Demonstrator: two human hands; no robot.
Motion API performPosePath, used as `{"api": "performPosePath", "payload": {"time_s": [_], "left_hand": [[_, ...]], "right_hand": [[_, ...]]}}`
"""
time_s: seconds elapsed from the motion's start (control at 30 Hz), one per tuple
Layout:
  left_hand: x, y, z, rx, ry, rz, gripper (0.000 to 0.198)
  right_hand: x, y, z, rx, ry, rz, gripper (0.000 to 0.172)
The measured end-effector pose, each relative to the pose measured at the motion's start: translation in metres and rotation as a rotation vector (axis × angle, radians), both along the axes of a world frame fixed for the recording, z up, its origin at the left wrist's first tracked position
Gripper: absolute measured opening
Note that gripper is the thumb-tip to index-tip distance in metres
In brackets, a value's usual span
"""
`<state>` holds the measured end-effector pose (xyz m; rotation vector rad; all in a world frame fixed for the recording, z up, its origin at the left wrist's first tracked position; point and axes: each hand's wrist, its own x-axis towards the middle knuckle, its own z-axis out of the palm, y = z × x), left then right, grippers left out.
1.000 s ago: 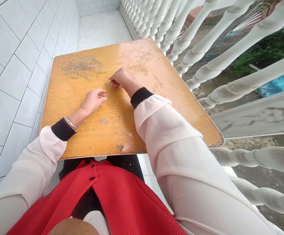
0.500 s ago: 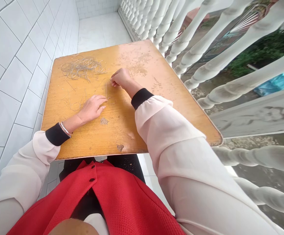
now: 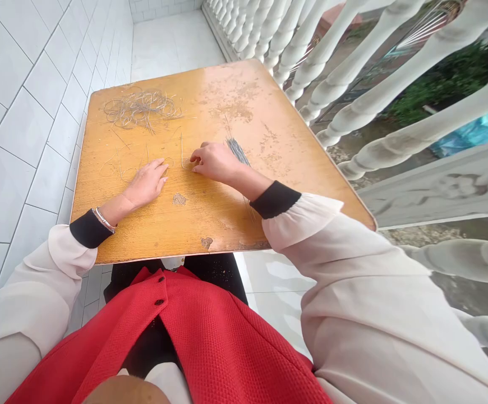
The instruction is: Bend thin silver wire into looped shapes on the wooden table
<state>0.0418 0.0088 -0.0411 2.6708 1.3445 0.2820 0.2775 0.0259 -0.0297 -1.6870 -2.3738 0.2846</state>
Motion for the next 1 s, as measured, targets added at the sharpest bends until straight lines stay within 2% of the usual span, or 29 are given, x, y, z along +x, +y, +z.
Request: {"api": "performPosePath", "payload": {"time_s": [0.2, 0.4, 0.6, 0.77, 1.0], "left_hand": [[0.006, -0.011, 0.005, 0.021, 0.034, -0.007, 0.033], [0.008, -0.016, 0.012, -0.009, 0.060, 0.025, 0.031], [0.011, -0.009, 0.006, 0.046, -0.001, 0.024, 0.039], [0.020, -0.004, 0.002, 0.017, -0.016, -0.008, 0.043], [0.017, -0.001, -0.001, -0.015, -0.058, -0.020, 0.044]], "right_hand": [[-0.014, 0.002, -0.006, 0.046, 0.022, 0.048, 0.029], [-0.016, -0.001, -0.004, 0.027, 0.049, 0.020, 0.027], [-0.014, 0.000, -0.007, 0.081, 0.065, -0.075, 0.041], [-0.017, 0.002, -0.012, 0.084, 0.065, -0.032, 0.030], [-0.021, 0.000, -0.015, 0.075, 0.165, -0.032, 0.024]]}}
